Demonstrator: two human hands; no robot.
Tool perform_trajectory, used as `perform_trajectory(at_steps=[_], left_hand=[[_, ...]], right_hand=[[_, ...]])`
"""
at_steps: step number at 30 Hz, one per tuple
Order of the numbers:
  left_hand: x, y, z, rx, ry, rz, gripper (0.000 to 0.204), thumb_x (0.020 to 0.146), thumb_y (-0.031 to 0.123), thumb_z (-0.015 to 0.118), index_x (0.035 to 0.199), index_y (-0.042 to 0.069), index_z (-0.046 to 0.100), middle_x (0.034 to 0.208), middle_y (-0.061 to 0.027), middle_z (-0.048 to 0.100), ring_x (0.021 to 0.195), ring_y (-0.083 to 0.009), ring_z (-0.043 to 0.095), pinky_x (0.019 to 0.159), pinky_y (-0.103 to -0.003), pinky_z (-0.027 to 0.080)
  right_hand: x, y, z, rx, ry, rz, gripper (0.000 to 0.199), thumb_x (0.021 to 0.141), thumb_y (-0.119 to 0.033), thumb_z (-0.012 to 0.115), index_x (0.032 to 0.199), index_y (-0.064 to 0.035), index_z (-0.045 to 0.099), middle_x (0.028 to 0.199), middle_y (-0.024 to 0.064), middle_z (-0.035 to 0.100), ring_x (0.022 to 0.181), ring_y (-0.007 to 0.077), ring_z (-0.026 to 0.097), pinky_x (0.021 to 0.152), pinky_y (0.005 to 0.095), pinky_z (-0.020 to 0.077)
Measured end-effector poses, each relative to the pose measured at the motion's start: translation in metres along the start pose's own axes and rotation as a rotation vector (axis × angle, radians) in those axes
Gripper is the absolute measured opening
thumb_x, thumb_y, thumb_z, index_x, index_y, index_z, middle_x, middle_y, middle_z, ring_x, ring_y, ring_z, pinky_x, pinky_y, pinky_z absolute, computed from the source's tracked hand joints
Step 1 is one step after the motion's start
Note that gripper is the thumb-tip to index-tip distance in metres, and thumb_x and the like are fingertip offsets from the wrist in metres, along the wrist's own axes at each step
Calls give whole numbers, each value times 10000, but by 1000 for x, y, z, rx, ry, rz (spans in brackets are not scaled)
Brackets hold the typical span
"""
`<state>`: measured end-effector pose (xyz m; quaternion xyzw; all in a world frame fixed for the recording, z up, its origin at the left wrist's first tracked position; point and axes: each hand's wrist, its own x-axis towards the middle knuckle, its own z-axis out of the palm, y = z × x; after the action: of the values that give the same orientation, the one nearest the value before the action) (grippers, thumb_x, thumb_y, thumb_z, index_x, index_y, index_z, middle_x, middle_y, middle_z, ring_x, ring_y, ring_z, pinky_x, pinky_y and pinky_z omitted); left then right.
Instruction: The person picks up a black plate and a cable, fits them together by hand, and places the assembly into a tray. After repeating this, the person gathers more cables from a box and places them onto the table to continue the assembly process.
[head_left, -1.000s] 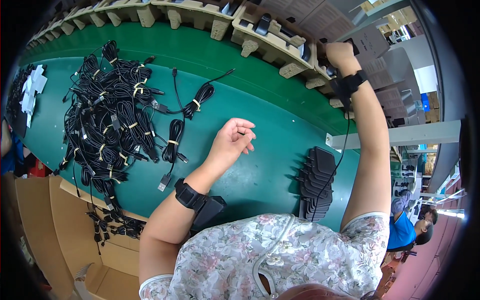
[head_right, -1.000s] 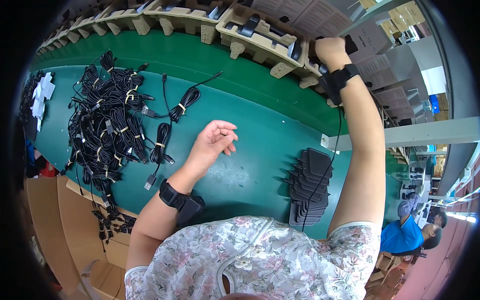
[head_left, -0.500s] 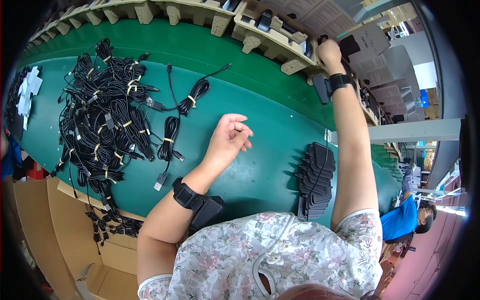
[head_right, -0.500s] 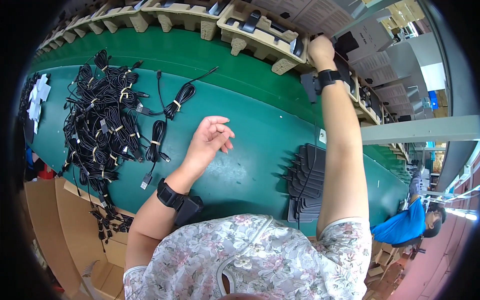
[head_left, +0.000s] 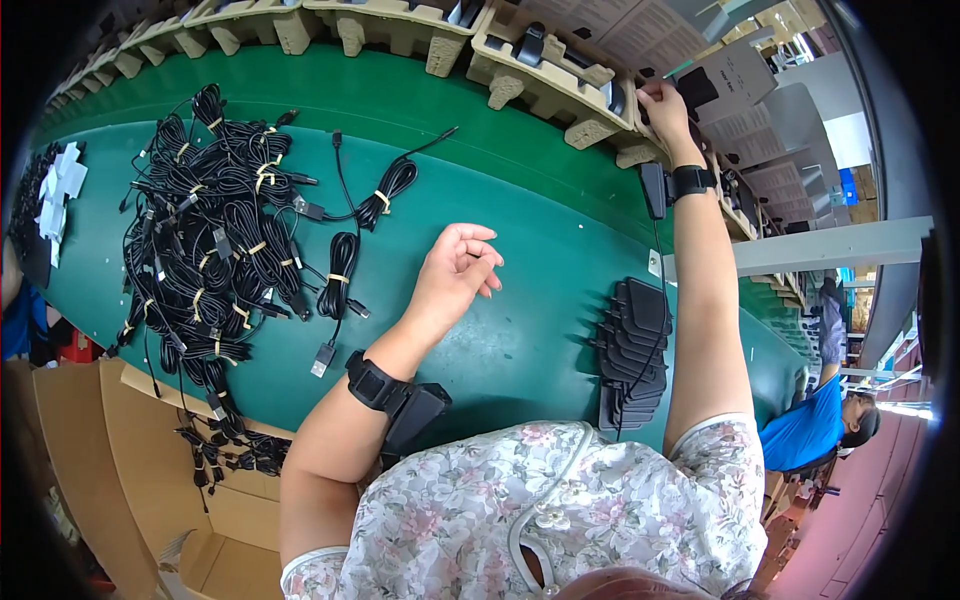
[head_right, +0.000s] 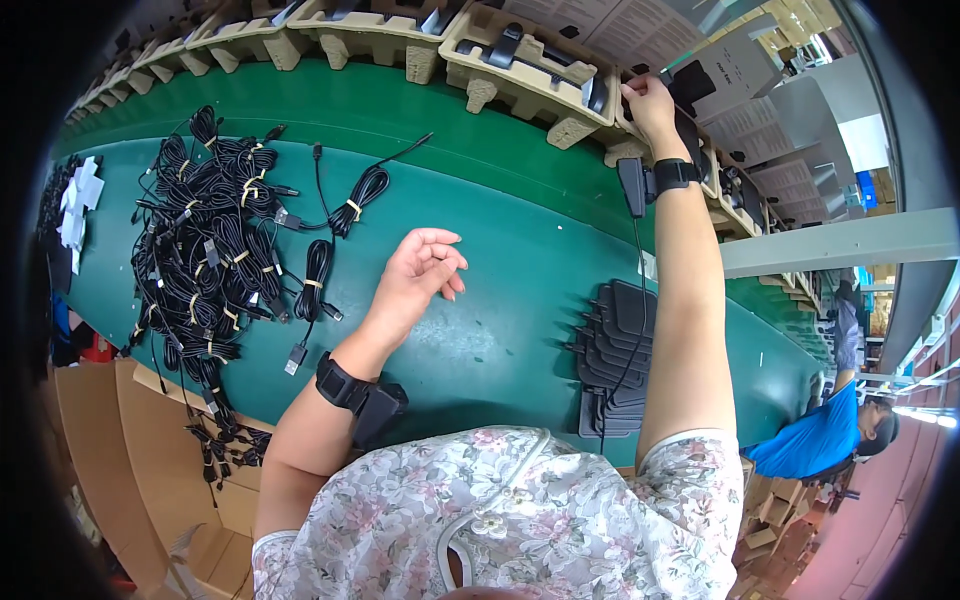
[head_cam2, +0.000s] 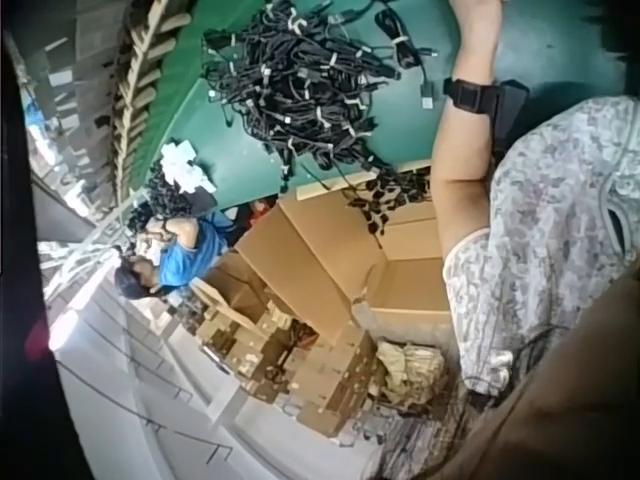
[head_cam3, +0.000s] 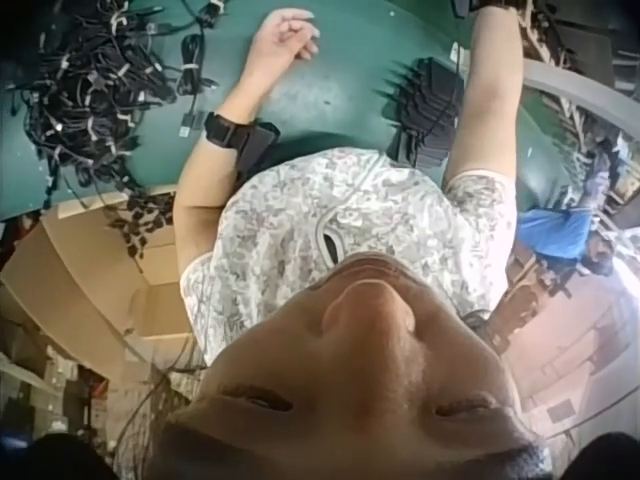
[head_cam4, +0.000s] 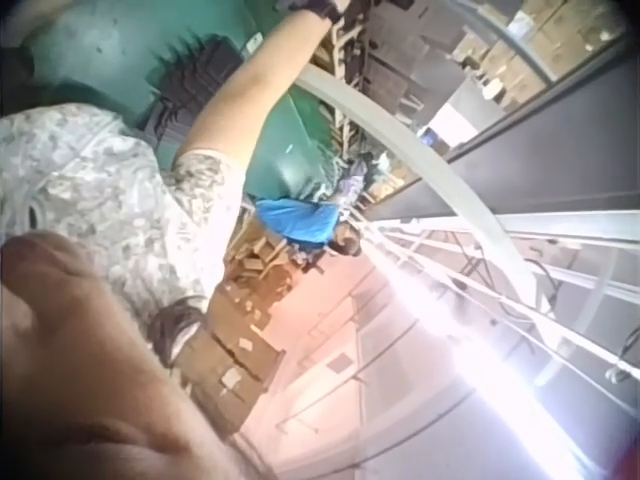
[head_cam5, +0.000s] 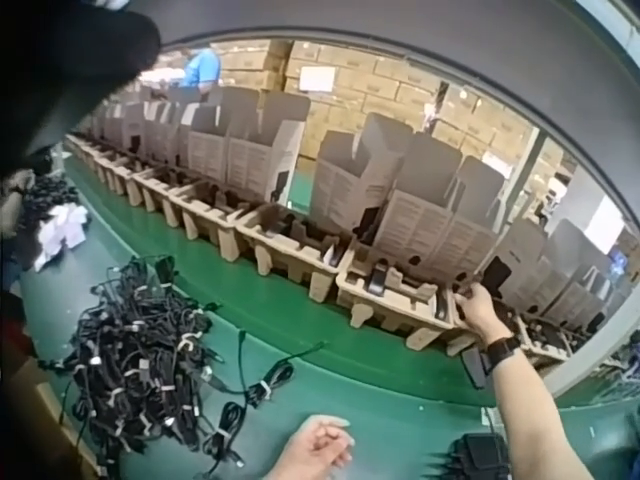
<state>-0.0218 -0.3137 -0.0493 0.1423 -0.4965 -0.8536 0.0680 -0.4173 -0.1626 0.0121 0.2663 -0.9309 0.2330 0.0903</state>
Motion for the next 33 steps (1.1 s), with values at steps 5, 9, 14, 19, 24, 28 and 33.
perform_trajectory(at_steps=[5,9,14,19,24,28,33], left_hand=[[-5,0,-1,68,34,8,213,837,-20,493,1047,13,473,876,-87,558,664,-136,565,549,-238,456],[0,22,-13,1069,359,749,232,784,2,552,1010,27,504,918,-115,546,836,-254,548,711,-362,441],[11,36,-46,1520,729,793,299,742,34,594,1032,48,521,959,-108,548,929,-304,509,827,-424,395],[8,34,-55,1669,671,426,350,716,31,631,1049,47,526,979,-116,557,913,-307,514,802,-428,412],[0,19,-33,1419,296,609,353,713,32,642,1047,44,528,961,-121,557,903,-313,514,785,-412,426],[-7,0,-1,1303,-25,616,347,720,35,642,1050,47,536,934,-122,555,890,-313,514,767,-390,438],[-8,-4,1,1263,-81,592,326,729,51,645,1040,43,548,933,-112,557,892,-298,516,772,-388,441]], right_hand=[[-12,6,-5,114,-154,-71,252,794,-186,639,978,-19,601,867,121,618,805,240,587,716,337,469],[-16,-12,-13,-184,-136,-124,208,811,-149,594,993,-50,605,841,137,616,812,277,590,727,348,463],[-18,4,-11,-448,13,-406,207,806,-202,565,952,-60,602,932,158,616,874,342,582,739,421,461],[-94,-32,-65,-479,163,-491,243,819,-180,571,1045,-94,593,932,135,604,862,314,580,738,382,463],[-182,-30,-110,-331,-696,-187,487,712,-186,721,1155,-112,534,972,76,600,784,226,586,697,321,469],[-230,-12,-114,-292,-908,1,696,621,-223,798,1220,-87,470,1031,88,576,881,241,570,754,337,465],[-249,6,-97,-279,-865,-108,805,581,-270,820,1252,-80,417,1125,117,525,983,267,534,812,361,448]])
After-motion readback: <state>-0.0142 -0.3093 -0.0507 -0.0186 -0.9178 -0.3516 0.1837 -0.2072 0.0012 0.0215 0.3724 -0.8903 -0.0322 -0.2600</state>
